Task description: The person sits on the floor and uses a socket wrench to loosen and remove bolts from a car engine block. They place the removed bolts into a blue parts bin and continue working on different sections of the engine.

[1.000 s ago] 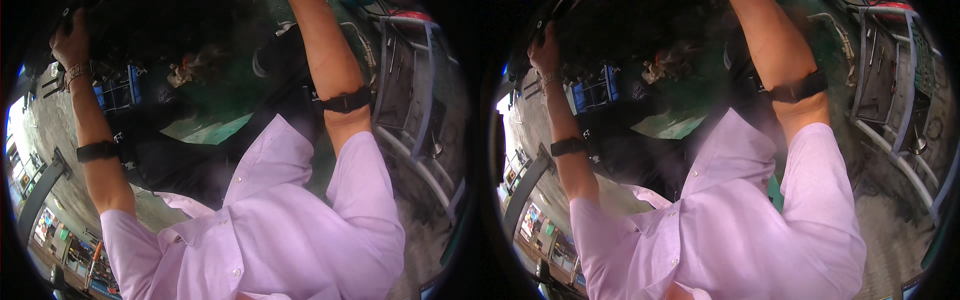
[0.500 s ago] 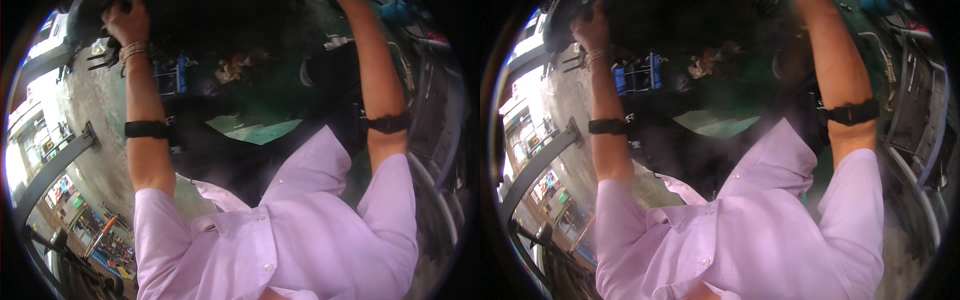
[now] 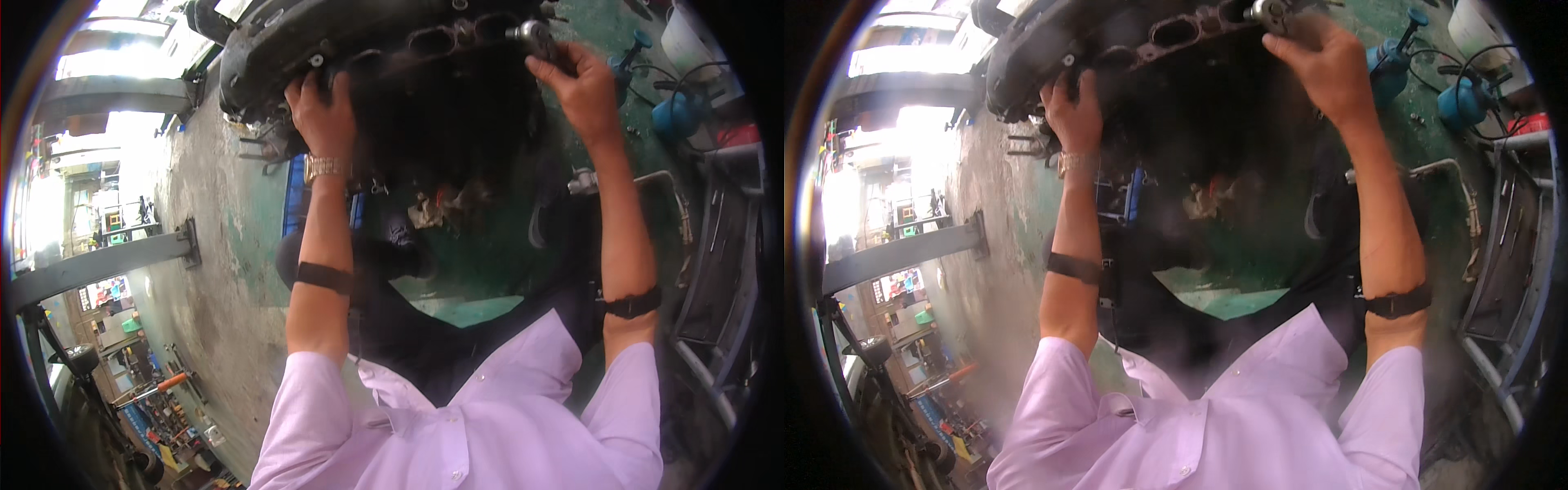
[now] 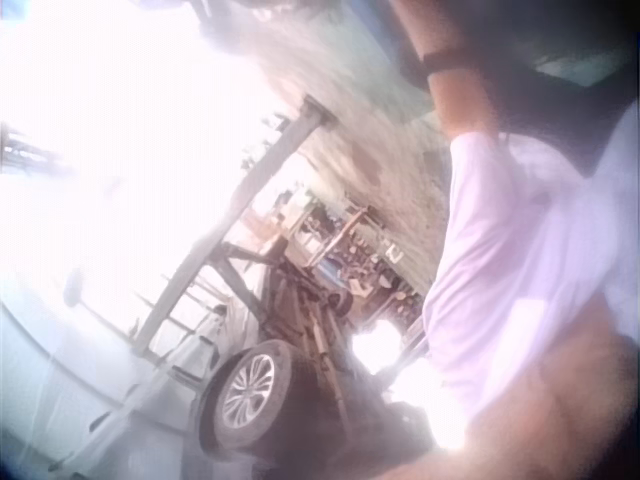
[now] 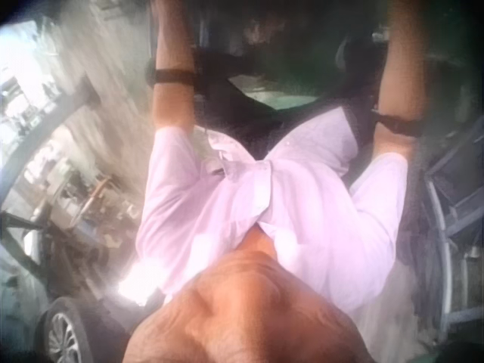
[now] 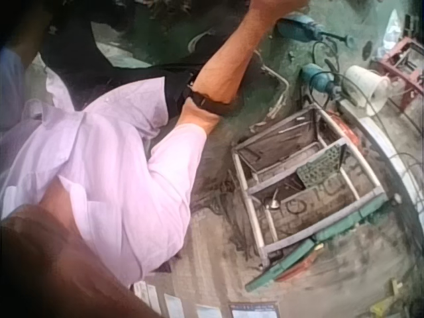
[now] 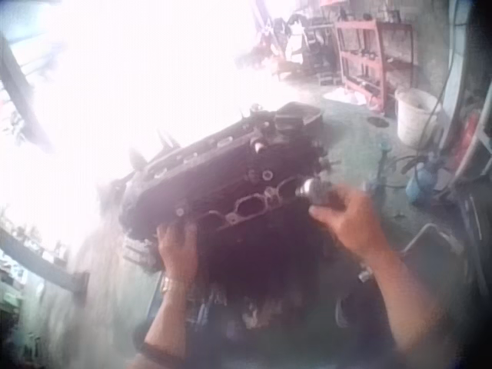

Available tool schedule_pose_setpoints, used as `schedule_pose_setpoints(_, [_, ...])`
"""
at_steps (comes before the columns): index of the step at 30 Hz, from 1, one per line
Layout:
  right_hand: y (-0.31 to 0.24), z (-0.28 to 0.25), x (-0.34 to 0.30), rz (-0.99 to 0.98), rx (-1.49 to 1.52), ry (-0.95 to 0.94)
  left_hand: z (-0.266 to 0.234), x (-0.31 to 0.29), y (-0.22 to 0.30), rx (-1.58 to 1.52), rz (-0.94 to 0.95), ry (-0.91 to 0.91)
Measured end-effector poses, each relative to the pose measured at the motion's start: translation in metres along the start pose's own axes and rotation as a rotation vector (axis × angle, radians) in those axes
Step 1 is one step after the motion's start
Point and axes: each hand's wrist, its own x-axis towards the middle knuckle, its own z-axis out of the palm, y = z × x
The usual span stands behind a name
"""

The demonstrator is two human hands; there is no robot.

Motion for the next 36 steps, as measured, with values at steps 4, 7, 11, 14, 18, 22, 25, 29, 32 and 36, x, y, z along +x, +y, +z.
schedule_pose_setpoints(4, [0.0023,0.0013,-0.0002,0.088,0.023,-0.001,-0.0035,-0.0003,0.0037,-0.036,-0.046,-0.018])
schedule_pose_setpoints(7, [0.0040,0.0028,-0.0001,0.120,0.030,0.009,-0.0047,0.0003,0.0038,-0.068,-0.031,-0.016])
schedule_pose_setpoints(11, [0.0066,0.0052,-0.0005,0.121,0.142,0.015,-0.0037,-0.0011,0.0050,-0.069,-0.031,-0.002])
schedule_pose_setpoints(14, [0.0078,0.0066,-0.0011,0.132,0.168,0.023,-0.0023,-0.0018,0.0060,-0.107,-0.040,0.005])
schedule_pose_setpoints(18, [0.0074,0.0068,-0.0012,0.146,0.181,0.029,-0.0018,-0.0014,0.0069,-0.134,-0.060,0.003])
schedule_pose_setpoints(22, [0.0066,0.0064,-0.0003,0.147,0.190,0.042,-0.0024,-0.0012,0.0078,-0.079,-0.045,0.003])
schedule_pose_setpoints(25, [0.0066,0.0059,-0.0003,0.131,0.185,0.041,-0.0025,-0.0014,0.0077,-0.071,-0.041,0.009])
schedule_pose_setpoints(29, [0.0065,0.0069,-0.0003,0.107,0.198,0.050,-0.0006,-0.0020,0.0067,-0.081,-0.031,0.024])
schedule_pose_setpoints(32, [0.0066,0.0066,-0.0006,0.112,0.191,0.048,0.0005,-0.0025,0.0060,-0.090,-0.020,0.034])
schedule_pose_setpoints(36, [0.0080,0.0069,-0.0013,0.122,0.181,0.040,0.0004,-0.0036,0.0068,-0.068,-0.007,0.047])
